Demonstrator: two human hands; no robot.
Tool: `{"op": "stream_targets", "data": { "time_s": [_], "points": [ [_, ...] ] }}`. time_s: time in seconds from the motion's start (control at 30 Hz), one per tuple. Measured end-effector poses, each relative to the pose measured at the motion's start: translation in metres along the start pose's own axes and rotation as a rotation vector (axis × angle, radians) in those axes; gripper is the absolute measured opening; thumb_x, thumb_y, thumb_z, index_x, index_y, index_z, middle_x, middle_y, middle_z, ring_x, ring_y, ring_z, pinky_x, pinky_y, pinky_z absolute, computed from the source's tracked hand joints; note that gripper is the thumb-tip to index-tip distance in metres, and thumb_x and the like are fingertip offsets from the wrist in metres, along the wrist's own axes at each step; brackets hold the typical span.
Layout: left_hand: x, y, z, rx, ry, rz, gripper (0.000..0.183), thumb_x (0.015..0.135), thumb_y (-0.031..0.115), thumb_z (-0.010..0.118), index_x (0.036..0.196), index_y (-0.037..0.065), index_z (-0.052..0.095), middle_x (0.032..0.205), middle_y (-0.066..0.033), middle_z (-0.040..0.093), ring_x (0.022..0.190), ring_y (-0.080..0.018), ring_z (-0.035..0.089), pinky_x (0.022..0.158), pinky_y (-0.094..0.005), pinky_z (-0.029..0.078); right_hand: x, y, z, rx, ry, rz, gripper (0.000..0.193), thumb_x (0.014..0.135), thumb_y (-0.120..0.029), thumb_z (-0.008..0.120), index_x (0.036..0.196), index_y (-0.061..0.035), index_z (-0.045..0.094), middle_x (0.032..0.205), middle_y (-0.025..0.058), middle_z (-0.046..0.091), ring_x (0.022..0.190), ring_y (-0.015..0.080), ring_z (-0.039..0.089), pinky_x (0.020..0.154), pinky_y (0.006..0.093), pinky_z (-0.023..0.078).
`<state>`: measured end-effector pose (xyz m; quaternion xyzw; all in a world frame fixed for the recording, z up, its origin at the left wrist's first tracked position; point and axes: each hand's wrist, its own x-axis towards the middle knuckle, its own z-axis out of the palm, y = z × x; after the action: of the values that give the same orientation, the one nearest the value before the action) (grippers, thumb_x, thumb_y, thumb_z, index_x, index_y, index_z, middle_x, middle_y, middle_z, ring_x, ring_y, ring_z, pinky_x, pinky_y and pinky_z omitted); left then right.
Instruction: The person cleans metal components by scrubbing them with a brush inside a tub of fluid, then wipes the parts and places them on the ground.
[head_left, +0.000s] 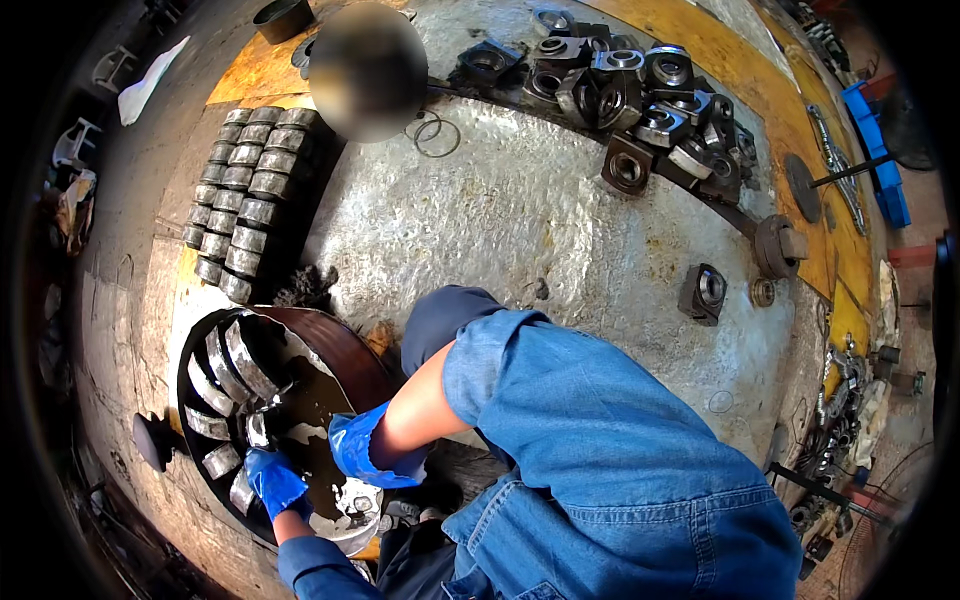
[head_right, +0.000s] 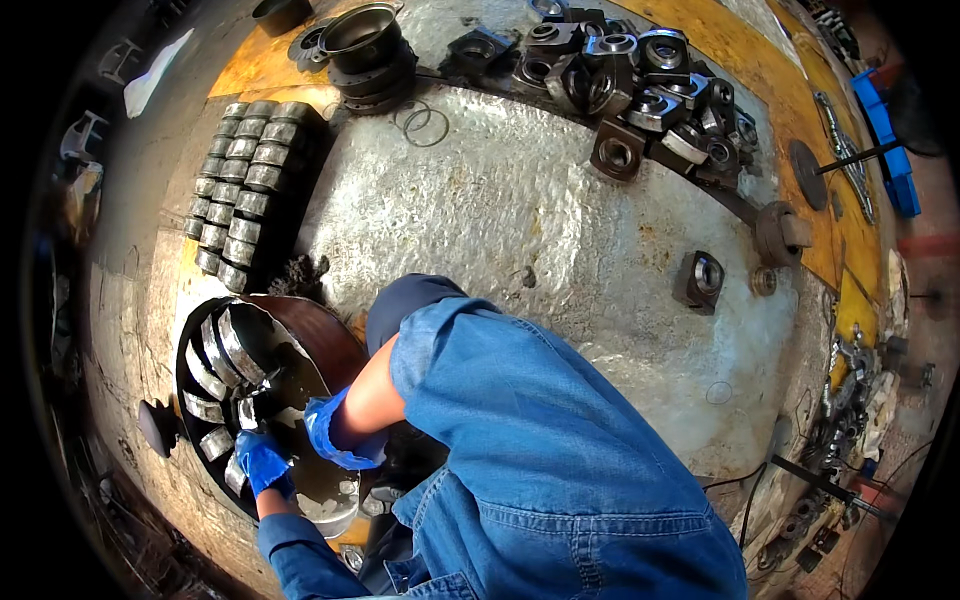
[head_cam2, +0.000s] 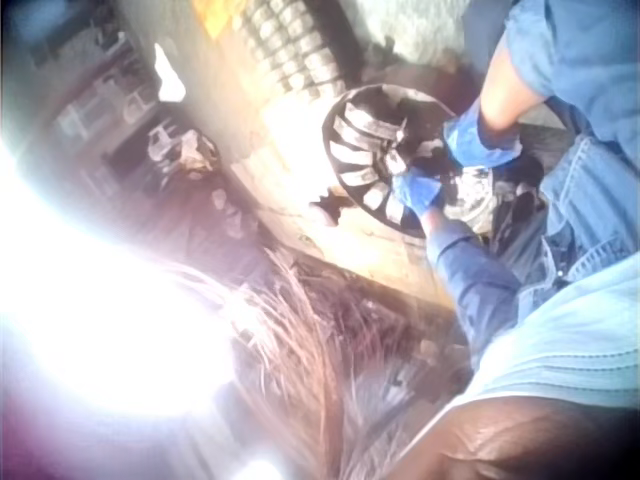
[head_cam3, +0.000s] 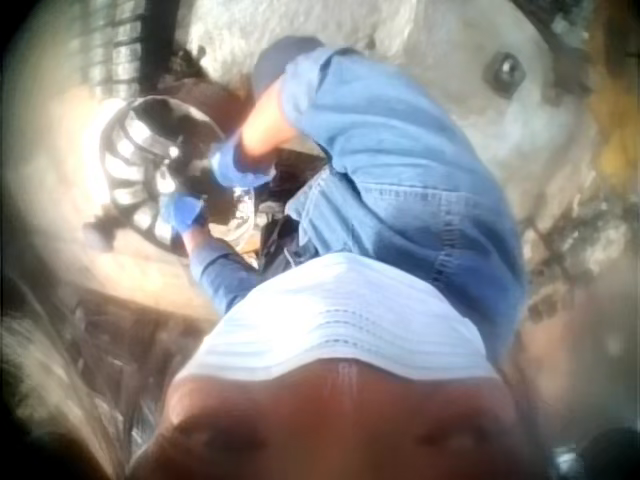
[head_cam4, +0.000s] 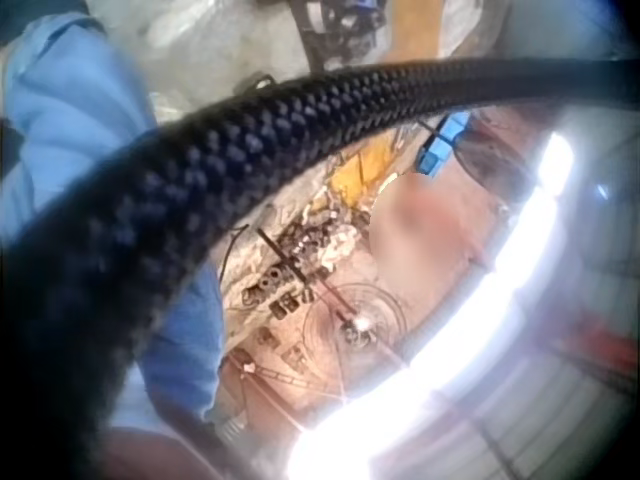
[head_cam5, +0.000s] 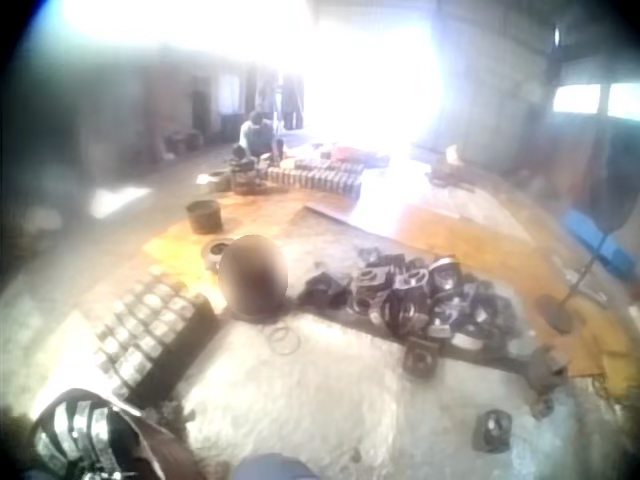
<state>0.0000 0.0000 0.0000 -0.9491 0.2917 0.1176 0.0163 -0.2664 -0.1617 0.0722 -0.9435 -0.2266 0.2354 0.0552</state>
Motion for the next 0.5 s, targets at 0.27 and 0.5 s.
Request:
{"op": "stream_targets", "data": {
  "time_s": [0.27, 0.5],
  "points": [
    [0.009, -0.017, 0.051, 0.134, -0.136, 0.163, 0.029, 0.083, 0.024, 0.067, 0.092, -0.002, 0.078, 0.098, -0.0284, 0.075, 0.098, -0.0434, 0.074, 0.081, -0.0502, 0.057, 0.022, -0.005, 0.037, -0.056, 0.267, 0.055, 0.036, 0.082, -0.040, 0.078, 0.107, -0.0145, 0.084, 0.105, 0.0058, 0.080, 0.099, 0.0294, 0.076, 0.084, 0.0452, 0.060],
    [-0.100, 0.002, 0.022, 0.121, -0.021, 0.271, 0.027, 0.091, 0.034, 0.062, 0.099, 0.015, 0.079, 0.098, -0.0250, 0.073, 0.095, -0.0457, 0.071, 0.081, -0.0519, 0.056, 0.014, -0.003, 0.028, 0.220, 0.501, -0.148, 0.016, 0.066, -0.014, 0.078, 0.079, -0.0045, 0.077, 0.075, 0.0169, 0.072, 0.076, 0.0349, 0.074, 0.067, 0.0455, 0.057]
  ]
}}
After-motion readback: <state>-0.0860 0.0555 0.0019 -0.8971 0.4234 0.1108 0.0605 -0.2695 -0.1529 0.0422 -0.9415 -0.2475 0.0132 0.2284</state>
